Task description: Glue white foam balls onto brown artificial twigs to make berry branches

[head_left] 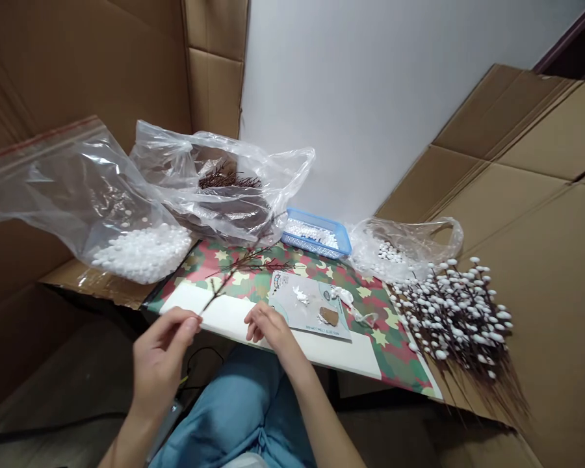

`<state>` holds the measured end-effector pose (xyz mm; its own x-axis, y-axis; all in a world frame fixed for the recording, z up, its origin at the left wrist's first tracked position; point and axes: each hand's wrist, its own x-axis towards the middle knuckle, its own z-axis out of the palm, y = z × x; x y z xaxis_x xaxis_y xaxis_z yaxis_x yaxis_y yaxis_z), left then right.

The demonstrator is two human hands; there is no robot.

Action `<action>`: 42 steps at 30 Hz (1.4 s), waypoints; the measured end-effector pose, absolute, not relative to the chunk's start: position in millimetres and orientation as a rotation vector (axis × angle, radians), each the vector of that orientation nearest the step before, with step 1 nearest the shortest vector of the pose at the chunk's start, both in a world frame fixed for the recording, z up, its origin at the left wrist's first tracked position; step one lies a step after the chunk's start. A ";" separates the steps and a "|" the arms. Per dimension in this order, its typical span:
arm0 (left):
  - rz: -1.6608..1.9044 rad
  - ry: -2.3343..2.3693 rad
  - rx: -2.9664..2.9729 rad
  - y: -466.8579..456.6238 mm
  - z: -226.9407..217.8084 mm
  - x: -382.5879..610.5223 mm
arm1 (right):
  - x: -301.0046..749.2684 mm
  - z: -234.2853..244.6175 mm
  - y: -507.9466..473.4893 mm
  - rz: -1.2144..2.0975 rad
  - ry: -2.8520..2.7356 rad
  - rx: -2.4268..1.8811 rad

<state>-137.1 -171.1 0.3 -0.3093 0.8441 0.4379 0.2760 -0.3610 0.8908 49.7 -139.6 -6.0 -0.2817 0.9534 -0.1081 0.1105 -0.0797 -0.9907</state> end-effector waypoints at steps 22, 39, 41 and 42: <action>0.695 1.974 2.478 -23.7 -11.2 -107.3 | 116.7 -36.6 -247.6 0.729 -0.513 -1.148; 0.996 1.661 2.461 -100.8 -9.8 -113.8 | 115.0 -35.4 -199.7 0.916 -0.911 -1.195; 0.835 1.136 2.327 -125.7 1.0 -85.6 | 109.7 -33.1 -196.6 0.936 -1.005 -1.175; 0.770 0.971 2.249 -136.9 5.3 -71.2 | 107.0 -31.5 -195.8 0.935 -1.032 -1.174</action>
